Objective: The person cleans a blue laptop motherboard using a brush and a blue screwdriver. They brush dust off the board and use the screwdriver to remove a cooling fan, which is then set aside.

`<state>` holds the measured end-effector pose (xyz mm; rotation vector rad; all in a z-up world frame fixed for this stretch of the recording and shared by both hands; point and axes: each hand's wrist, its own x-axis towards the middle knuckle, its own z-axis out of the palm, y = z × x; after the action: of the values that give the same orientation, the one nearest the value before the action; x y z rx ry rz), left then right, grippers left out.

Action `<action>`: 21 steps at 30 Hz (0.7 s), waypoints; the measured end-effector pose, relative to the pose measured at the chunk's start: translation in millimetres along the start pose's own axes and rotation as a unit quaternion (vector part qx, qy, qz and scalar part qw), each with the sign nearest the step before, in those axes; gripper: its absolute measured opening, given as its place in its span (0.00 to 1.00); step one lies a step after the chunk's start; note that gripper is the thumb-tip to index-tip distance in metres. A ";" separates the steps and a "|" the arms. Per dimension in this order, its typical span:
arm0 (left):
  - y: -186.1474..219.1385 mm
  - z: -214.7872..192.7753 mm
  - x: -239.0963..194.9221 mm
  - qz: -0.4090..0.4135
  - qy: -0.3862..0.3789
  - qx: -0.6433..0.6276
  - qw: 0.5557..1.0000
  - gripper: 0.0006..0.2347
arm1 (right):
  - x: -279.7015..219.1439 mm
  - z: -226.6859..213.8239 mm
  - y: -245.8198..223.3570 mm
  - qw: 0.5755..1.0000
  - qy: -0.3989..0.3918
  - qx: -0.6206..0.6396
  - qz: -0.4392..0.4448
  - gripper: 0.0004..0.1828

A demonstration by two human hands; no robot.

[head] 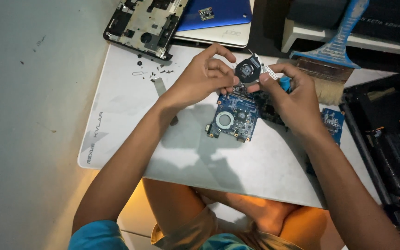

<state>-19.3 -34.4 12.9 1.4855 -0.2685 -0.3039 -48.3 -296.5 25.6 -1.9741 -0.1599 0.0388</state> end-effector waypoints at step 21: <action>-28.0 -13.1 16.4 -0.047 0.034 -0.100 0.993 0.16 | -9.1 12.4 1.9 0.990 0.031 0.069 -0.117 0.09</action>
<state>-0.3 -29.7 -16.1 1.3098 -0.1096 -0.3441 -58.4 -287.1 18.4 -1.8058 -0.3385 -0.1604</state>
